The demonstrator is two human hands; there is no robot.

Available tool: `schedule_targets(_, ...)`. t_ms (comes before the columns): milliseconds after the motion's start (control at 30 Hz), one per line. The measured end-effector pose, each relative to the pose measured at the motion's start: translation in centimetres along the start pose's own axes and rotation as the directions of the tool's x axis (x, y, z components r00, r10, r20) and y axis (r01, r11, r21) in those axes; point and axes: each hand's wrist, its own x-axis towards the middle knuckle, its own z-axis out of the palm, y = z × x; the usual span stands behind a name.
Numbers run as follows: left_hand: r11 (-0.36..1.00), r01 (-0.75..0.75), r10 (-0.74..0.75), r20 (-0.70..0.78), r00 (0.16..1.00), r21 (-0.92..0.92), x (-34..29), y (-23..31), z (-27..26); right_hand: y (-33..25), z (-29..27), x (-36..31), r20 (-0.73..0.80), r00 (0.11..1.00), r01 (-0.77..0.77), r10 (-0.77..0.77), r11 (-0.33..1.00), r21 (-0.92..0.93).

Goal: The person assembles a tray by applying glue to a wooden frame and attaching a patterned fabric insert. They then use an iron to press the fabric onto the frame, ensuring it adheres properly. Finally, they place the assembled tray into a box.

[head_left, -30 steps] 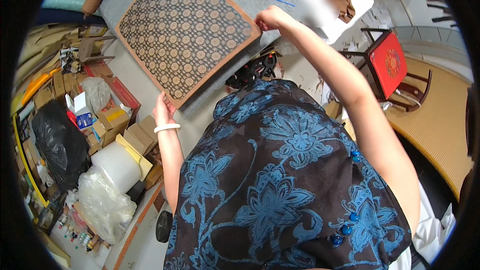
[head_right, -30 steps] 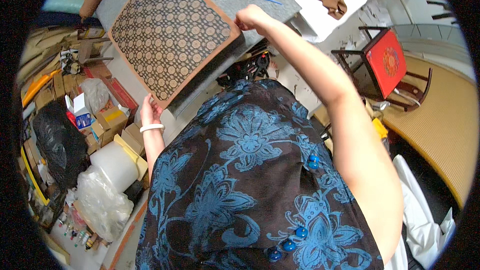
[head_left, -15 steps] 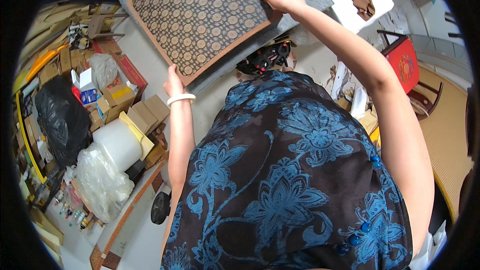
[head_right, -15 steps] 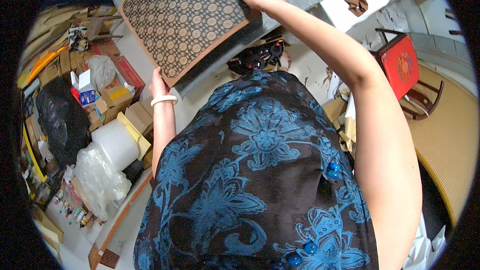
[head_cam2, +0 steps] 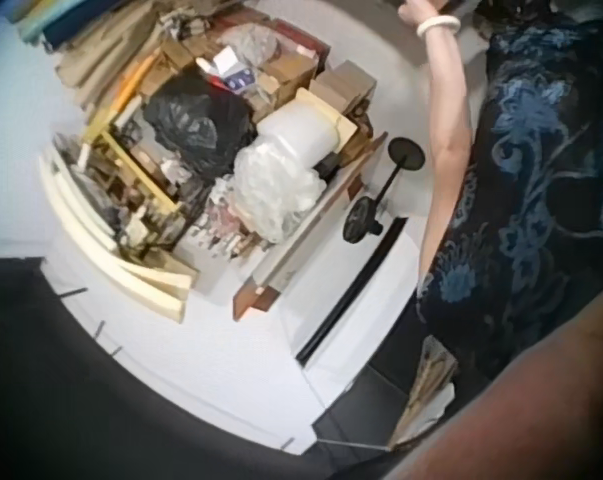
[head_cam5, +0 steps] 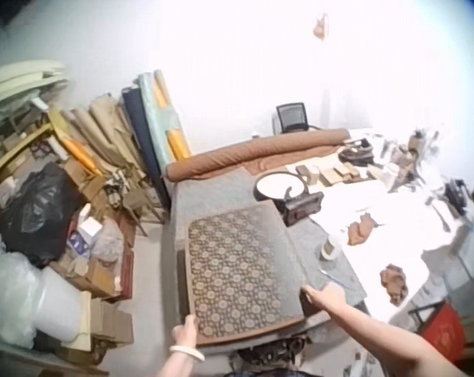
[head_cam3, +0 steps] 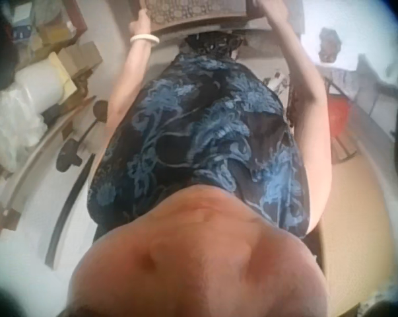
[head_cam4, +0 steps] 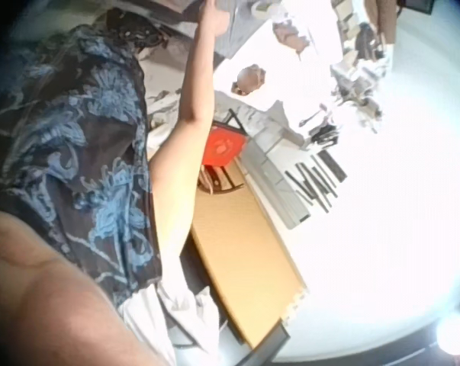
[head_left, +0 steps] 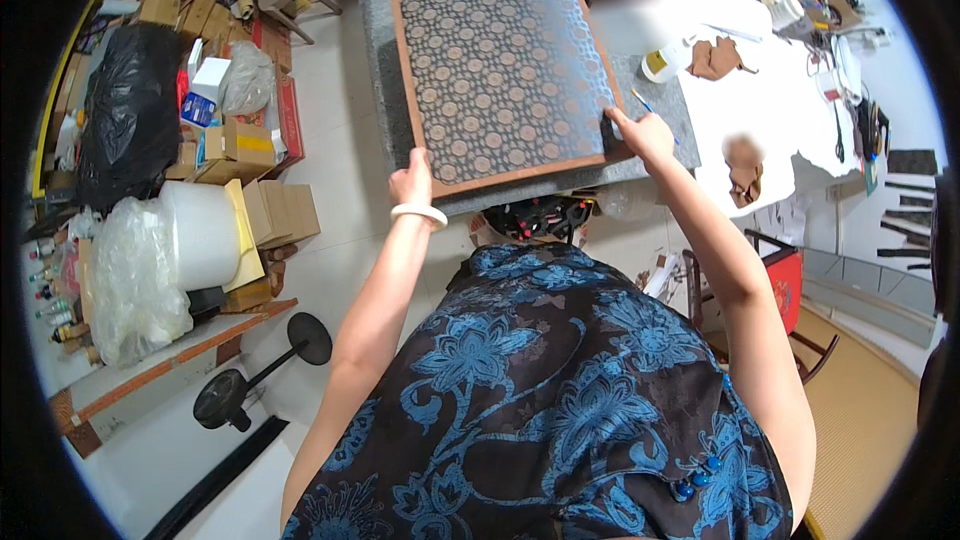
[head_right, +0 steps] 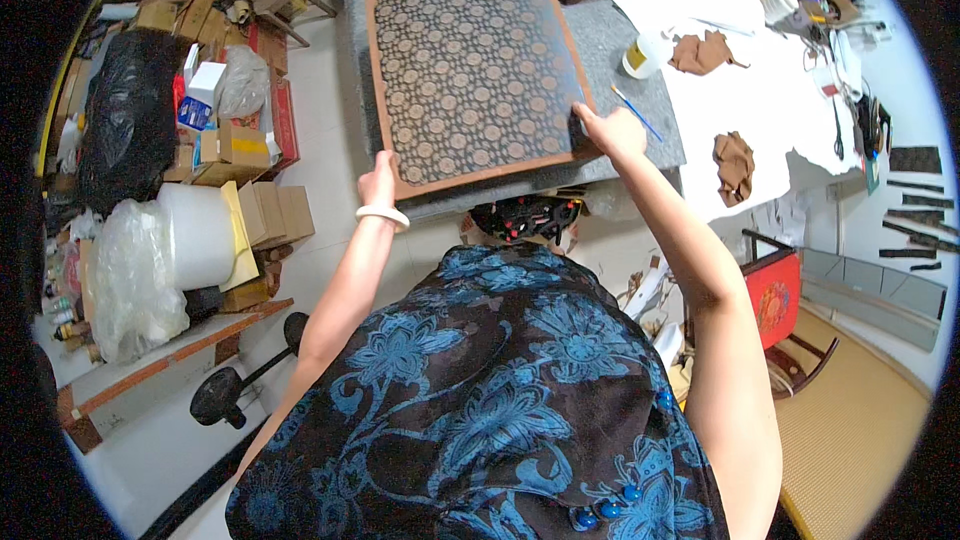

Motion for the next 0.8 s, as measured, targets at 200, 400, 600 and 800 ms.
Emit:
schedule_targets(200,0.979,-0.2,0.204,-0.145,0.968,0.046,0.6,-4.0,2.4,-0.8,-1.1,-1.1,-0.037,0.999,0.005,-0.005,1.0,0.014)
schedule_targets(400,1.0,-0.012,0.012,0.032,0.999,0.004,-2.1,0.9,-1.1,-1.8,-0.6,-2.1,-0.037,0.999,-0.014,0.017,0.995,0.096)
schedule_targets(600,0.989,0.143,-0.14,0.124,0.982,-0.02,-2.9,2.5,-1.8,-1.7,-0.5,-1.9,-0.053,0.999,0.01,-0.01,1.0,0.004)
schedule_targets(800,0.995,0.088,-0.088,0.006,0.996,-0.035,-1.7,0.8,0.0,-1.2,0.4,-1.1,-0.137,0.991,0.01,-0.014,0.999,-0.031)
